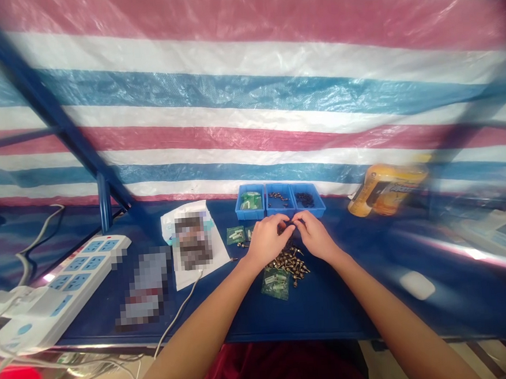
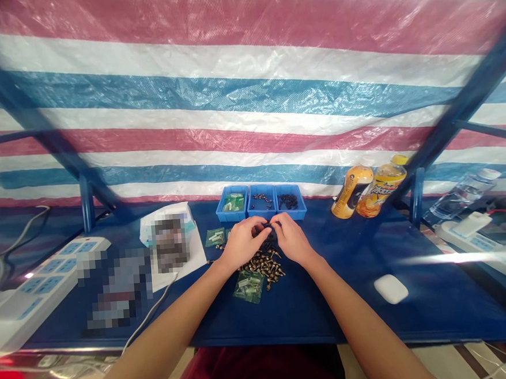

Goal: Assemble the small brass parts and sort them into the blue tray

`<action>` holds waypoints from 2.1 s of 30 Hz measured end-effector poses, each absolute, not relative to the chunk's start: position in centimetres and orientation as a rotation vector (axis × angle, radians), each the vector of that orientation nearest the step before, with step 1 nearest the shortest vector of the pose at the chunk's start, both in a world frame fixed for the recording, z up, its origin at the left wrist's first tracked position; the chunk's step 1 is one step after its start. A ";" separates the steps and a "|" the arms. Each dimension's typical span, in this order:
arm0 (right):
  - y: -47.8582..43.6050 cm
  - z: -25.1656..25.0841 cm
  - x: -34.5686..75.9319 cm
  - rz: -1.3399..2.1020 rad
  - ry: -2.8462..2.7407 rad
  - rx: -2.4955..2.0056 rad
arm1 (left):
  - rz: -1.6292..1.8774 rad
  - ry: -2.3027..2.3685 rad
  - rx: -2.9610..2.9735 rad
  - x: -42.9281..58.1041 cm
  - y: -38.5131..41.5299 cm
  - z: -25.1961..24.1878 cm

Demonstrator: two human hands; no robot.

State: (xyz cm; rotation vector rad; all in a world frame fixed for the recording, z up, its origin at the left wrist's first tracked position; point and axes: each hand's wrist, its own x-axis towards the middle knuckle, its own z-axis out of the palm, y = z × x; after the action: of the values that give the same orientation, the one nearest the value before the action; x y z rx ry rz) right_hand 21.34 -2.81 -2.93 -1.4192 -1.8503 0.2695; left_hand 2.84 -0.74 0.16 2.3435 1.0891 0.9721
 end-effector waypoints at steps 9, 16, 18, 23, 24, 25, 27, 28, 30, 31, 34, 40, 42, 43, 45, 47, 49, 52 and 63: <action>-3.7 -1.6 20.4 0.349 -1.863 -1.198 | 1.150 0.947 2.293 2.9 -0.6 0.0; -3.7 -1.7 20.2 0.444 -1.738 -1.125 | 1.245 0.875 2.228 2.9 -0.9 0.2; -3.7 -1.8 20.1 0.454 -1.708 -1.131 | 1.266 0.889 2.202 2.9 -1.0 0.3; -3.9 -1.6 20.3 0.588 -1.716 -1.263 | 1.309 0.943 2.100 2.9 -1.4 0.9; -3.9 -1.6 20.3 0.608 -1.764 -1.276 | 1.326 0.953 2.084 2.8 -1.4 0.9; -4.0 -1.5 20.3 0.615 -1.820 -1.279 | 1.342 0.969 2.074 2.8 -1.4 1.0; -4.1 -1.5 20.3 0.620 -1.909 -1.270 | 1.349 1.015 2.069 2.8 -1.2 1.1; -4.2 -1.4 20.3 0.629 -1.927 -1.271 | 1.340 1.037 2.068 2.7 -1.1 1.1; -4.2 -1.4 20.3 0.665 -1.910 -1.283 | 1.316 1.071 2.057 2.7 -1.0 1.0; -4.2 -1.4 20.3 0.685 -1.887 -1.291 | 1.304 1.081 2.049 2.7 -0.9 1.0; -4.0 -1.4 20.4 0.765 -1.792 -1.302 | 1.275 1.092 2.037 2.7 -0.9 1.0; -2.7 -2.7 20.4 0.926 -1.270 -1.224 | 1.261 1.092 2.037 2.7 -0.9 0.9; -2.4 -3.1 20.5 0.896 -1.140 -1.299 | 1.253 1.091 2.043 2.7 -0.9 0.8; -2.3 -3.3 20.6 0.876 -1.137 -1.359 | 1.247 1.093 2.049 2.6 -0.8 0.8; -2.3 -3.4 20.8 0.792 -1.238 -1.481 | 1.237 1.103 2.065 2.6 -0.7 0.7; -2.5 -3.2 21.1 0.627 -1.390 -1.563 | 1.215 1.115 2.085 2.6 -0.6 0.6; -2.7 -2.8 21.5 0.466 -1.508 -1.612 | 1.186 1.132 2.104 2.5 -0.6 0.6; -2.8 -2.3 22.5 0.302 -1.514 -1.691 | 1.153 1.149 2.113 2.5 -0.6 0.6; -1.6 -1.4 26.3 -0.189 -1.116 -1.810 | 1.098 1.132 2.136 2.5 -0.8 0.5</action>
State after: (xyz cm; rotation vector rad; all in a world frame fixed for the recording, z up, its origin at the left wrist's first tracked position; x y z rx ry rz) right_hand 26.30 -1.62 -1.38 -1.8101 -1.1162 -0.1893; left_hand 2.54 -0.79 0.53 2.1357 1.1318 1.0977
